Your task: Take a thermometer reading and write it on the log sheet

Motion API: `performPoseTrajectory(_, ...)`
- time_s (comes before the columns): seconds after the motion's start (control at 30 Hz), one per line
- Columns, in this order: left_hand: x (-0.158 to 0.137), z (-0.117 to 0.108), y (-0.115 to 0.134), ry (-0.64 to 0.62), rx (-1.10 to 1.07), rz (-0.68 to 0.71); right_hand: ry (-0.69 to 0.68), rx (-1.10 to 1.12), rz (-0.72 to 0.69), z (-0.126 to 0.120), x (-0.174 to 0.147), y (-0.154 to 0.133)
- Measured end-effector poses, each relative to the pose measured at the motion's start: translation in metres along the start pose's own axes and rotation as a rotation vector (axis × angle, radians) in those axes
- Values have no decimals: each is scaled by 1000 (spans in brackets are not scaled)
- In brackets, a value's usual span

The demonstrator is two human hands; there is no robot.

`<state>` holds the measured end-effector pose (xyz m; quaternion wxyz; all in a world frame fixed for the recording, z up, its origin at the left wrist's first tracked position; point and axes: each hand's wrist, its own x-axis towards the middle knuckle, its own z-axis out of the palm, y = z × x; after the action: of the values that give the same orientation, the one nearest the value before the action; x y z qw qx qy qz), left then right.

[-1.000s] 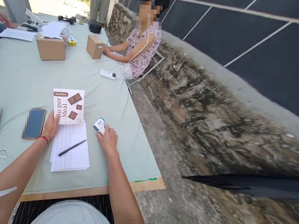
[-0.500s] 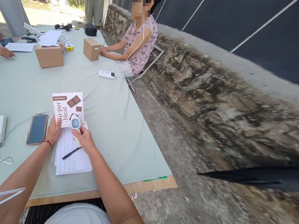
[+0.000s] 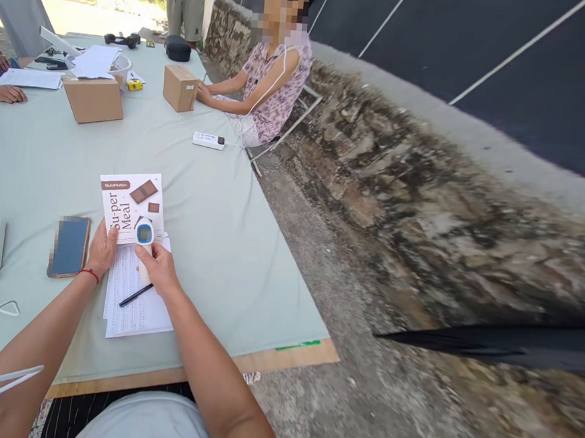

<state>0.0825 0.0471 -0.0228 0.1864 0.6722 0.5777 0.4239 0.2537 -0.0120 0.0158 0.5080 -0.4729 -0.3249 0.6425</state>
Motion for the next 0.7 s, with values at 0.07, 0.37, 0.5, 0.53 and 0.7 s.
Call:
performPoseTrajectory(0.07,0,1,0,2,2,-2,3,7,3,0,0,0)
performPoseTrajectory(0.37,-1,2,-3,4,-1,-13,-8,29,15,-1,1,2)
performPoseTrajectory(0.5,-1,0,-1,-11,-9,-18,-16,63,12,-1,0,2)
performPoseTrajectory(0.53,-1,0,-1,-11,-12,-16,-17,67,9,-1,0,2)
performPoseTrajectory(0.7,0,-1,-1,-10,-3,-29,-27,55,-1,-2,1,2)
